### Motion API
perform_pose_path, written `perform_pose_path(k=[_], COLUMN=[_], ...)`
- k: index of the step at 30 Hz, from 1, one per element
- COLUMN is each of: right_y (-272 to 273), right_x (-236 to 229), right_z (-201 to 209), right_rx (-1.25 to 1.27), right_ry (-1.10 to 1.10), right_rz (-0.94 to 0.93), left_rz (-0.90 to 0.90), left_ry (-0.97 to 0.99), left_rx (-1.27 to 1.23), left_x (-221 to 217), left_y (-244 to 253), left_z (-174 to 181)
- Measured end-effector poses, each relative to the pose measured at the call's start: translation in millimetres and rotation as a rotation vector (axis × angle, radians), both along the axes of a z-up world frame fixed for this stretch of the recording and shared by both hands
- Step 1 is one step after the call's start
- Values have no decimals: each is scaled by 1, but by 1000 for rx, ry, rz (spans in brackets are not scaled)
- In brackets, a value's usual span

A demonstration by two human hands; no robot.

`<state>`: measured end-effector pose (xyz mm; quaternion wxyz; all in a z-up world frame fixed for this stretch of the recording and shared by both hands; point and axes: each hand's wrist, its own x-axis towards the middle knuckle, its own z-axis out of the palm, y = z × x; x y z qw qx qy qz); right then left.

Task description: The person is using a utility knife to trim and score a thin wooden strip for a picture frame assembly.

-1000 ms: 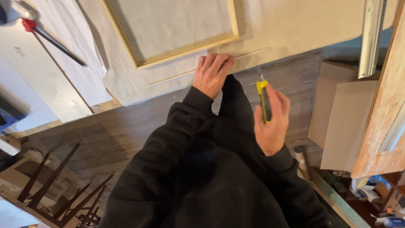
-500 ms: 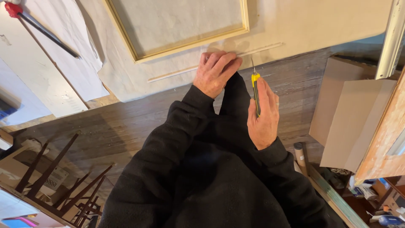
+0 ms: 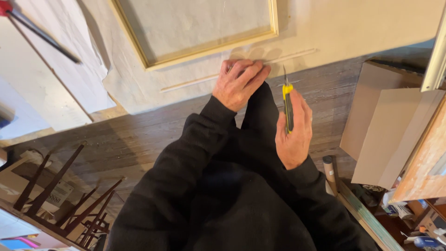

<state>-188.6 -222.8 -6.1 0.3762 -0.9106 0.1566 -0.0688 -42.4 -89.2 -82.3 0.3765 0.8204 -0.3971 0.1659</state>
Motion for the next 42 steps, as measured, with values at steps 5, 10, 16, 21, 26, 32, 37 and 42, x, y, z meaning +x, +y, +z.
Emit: perform_pose_path(k=[5,10,16,21,26,32,37,42], right_y=[2,6,4,0,1,3,1,3], right_x=[-3,-3,-4,-5,-6,-5,-7,-9], right_z=[-1,-5,-19,-33,-40,-45,-45,-48], right_rx=[-11,4,32,33,98,113,84,83], right_ry=[-6,5,9,-23,-9,-9,-6,-5], right_rz=[-15,-32,-19,2,-5,8,12,9], left_rz=[5,-11,8,54,49,69,99,107], left_ry=[19,29,17,-18,-26,-14,-29,-22], left_rx=[-26,-67,-42,-13,0,-19,-30,-43], left_x=[-1,0,1,-3,-2,-2,-1,-1], left_y=[-1,-1,-3,-8,-8,-7,-9,-8], left_z=[-13,-14,-14,-20,-22,-22,-20,-19])
